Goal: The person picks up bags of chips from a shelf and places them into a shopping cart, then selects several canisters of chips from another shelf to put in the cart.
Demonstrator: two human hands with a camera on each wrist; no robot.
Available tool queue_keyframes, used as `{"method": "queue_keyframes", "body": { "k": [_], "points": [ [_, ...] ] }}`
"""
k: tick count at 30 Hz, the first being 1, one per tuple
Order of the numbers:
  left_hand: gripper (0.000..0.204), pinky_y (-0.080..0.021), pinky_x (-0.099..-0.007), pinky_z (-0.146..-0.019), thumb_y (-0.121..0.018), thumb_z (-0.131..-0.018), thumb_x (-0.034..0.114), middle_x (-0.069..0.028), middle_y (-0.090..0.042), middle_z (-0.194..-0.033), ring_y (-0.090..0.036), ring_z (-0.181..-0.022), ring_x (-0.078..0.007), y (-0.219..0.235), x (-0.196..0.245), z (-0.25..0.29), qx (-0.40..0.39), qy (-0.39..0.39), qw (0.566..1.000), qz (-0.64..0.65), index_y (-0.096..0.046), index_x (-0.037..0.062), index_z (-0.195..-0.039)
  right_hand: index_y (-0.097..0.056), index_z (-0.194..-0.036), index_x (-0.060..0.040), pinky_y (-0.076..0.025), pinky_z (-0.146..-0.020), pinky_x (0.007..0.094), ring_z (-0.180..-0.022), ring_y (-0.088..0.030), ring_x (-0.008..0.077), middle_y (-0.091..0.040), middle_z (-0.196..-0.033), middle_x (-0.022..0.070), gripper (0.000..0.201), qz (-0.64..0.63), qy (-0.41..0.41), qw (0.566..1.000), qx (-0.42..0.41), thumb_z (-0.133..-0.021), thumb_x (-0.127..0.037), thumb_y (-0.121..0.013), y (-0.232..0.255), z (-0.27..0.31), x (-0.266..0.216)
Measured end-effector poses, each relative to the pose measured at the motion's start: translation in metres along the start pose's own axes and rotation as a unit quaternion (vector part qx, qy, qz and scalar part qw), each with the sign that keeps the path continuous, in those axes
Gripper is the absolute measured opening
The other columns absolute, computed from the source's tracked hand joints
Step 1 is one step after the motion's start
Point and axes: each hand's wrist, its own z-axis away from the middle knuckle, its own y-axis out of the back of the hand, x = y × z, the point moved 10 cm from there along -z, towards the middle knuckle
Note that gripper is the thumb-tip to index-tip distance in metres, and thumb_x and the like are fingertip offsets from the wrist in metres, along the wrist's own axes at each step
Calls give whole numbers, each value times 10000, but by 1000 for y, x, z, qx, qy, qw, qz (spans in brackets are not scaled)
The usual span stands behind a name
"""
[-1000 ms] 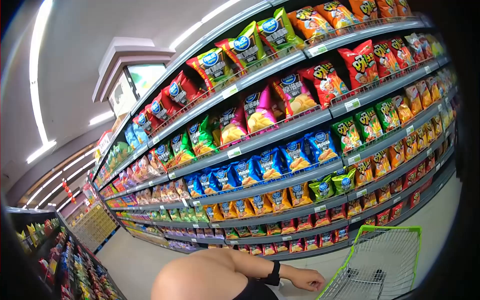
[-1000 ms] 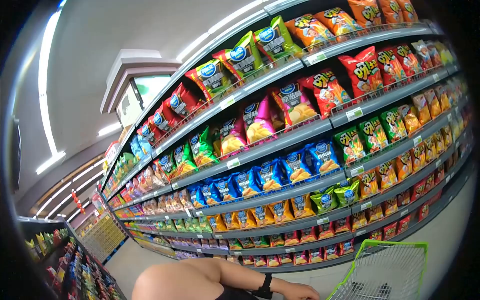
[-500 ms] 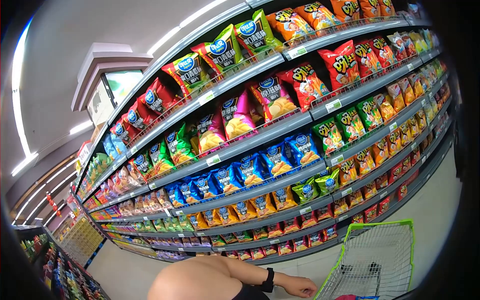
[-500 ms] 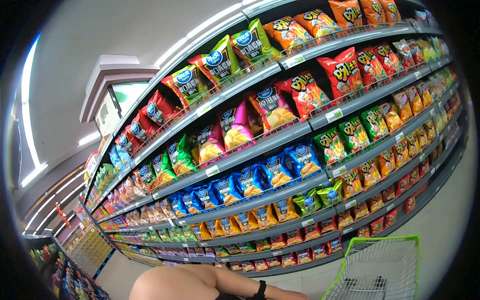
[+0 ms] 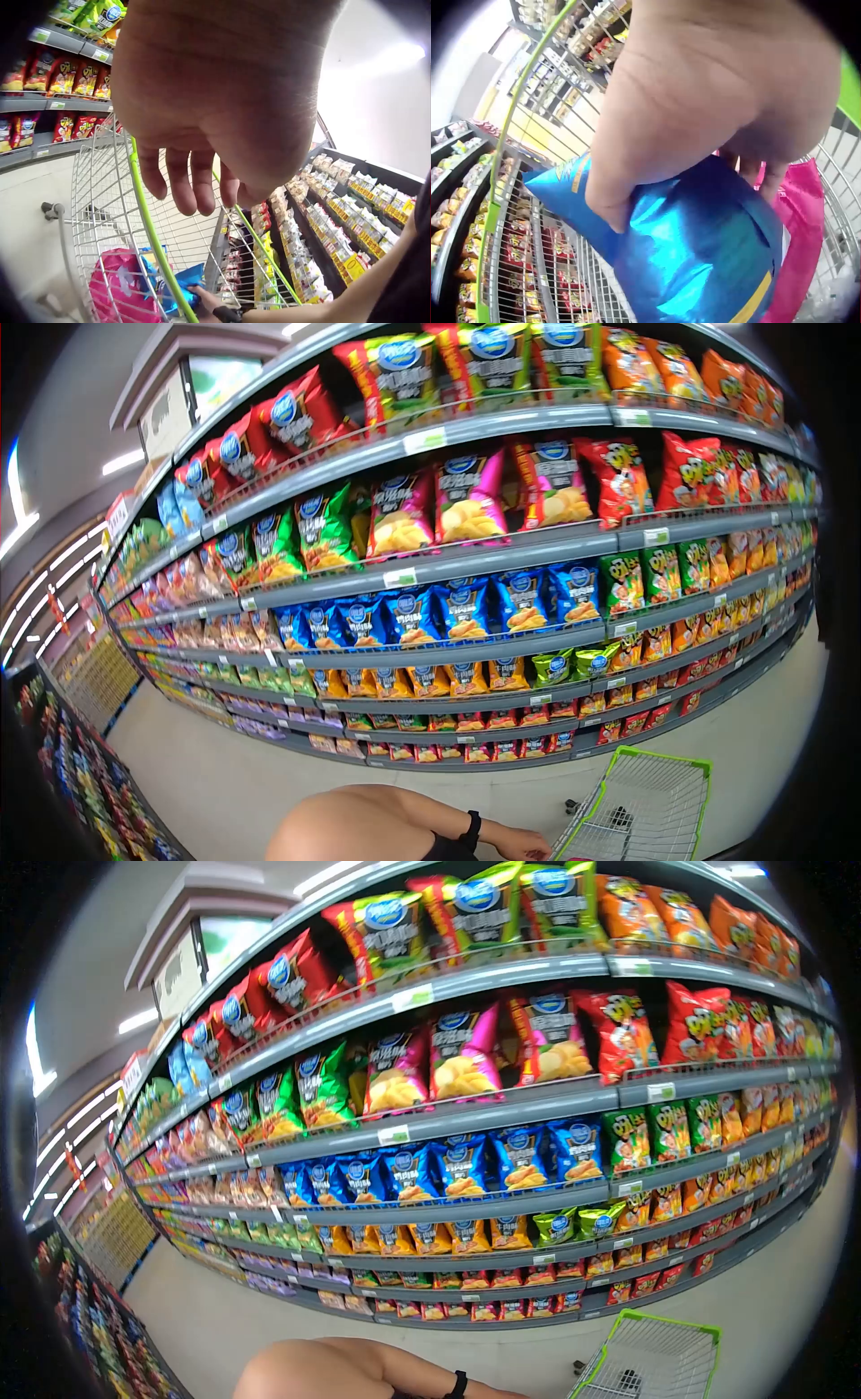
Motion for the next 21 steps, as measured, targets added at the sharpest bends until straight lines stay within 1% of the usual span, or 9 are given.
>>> {"method": "queue_keyframes", "body": {
  "k": [4,6,8,9,10,13,16,19,21],
  "points": [
    [223,-509,-377,-727,-681,-946,271,-99,-685,-875,-625,-794,-203,14,0,43,30,-48,998,38,-676,66,-1036,-599,-1156,-2,-530,-861,369,-907,-633,245,-666,-1010,96,305,13,18,999,26,-934,-210,-606,-35,-4,8],
    [233,-509,-380,-735,-683,-946,283,-100,-682,-871,-618,-789,-208,21,-14,68,32,-52,998,28,-677,65,-1030,-600,-1159,-2,-531,-866,370,-911,-637,246,-669,-1013,97,307,17,27,999,34,-931,-208,-606,-54,-6,16],
    [228,-507,-380,-741,-679,-949,280,-101,-679,-875,-611,-787,-212,28,-40,97,55,-52,997,-10,-677,64,-1023,-601,-1162,-2,-533,-870,372,-915,-642,248,-671,-1017,98,310,23,34,998,42,-929,-206,-607,-74,-7,24],
    [226,-506,-380,-745,-677,-950,279,-101,-678,-877,-607,-785,-215,37,-40,114,69,-52,996,-29,-677,64,-1019,-601,-1164,-2,-533,-872,372,-917,-644,248,-673,-1018,98,312,28,39,998,45,-928,-206,-608,-86,-7,28],
    [214,-510,-377,-751,-672,-946,256,-102,-678,-893,-620,-806,-215,47,-38,133,88,-67,993,39,-674,51,-1011,-602,-1165,-2,-534,-875,373,-919,-646,249,-674,-1020,99,313,34,41,998,46,-927,-205,-608,-98,-9,34],
    [204,-515,-369,-761,-673,-940,230,-102,-686,-937,-635,-835,-213,90,-41,193,164,-30,985,35,-673,42,-1021,-603,-1170,-2,-536,-881,375,-926,-652,251,-678,-1025,100,317,35,52,997,43,-923,-202,-609,-131,-11,54],
    [229,-523,-353,-782,-675,-928,201,-109,-696,-994,-645,-869,-203,123,-44,246,179,18,983,28,-663,61,-1109,-604,-1174,-2,-539,-888,377,-932,-658,253,-682,-1030,102,322,28,60,997,35,-920,-199,-611,-159,-11,81],
    [353,-521,-434,-852,-713,-892,266,-102,-693,-1096,-652,-953,-247,149,-74,300,262,96,955,99,-643,105,-1198,-605,-1179,-2,-541,-894,379,-939,-665,255,-687,-1035,104,326,25,56,998,13,-917,-197,-612,-178,-10,117],
    [556,-519,-393,-923,-721,-910,254,-130,-597,-1208,-585,-1144,-234,175,-55,337,390,-11,916,94,-486,61,-1375,-606,-1181,-2,-542,-899,380,-943,-669,257,-689,-1038,105,330,14,44,999,-11,-914,-195,-613,-189,-8,152]
  ]
}}
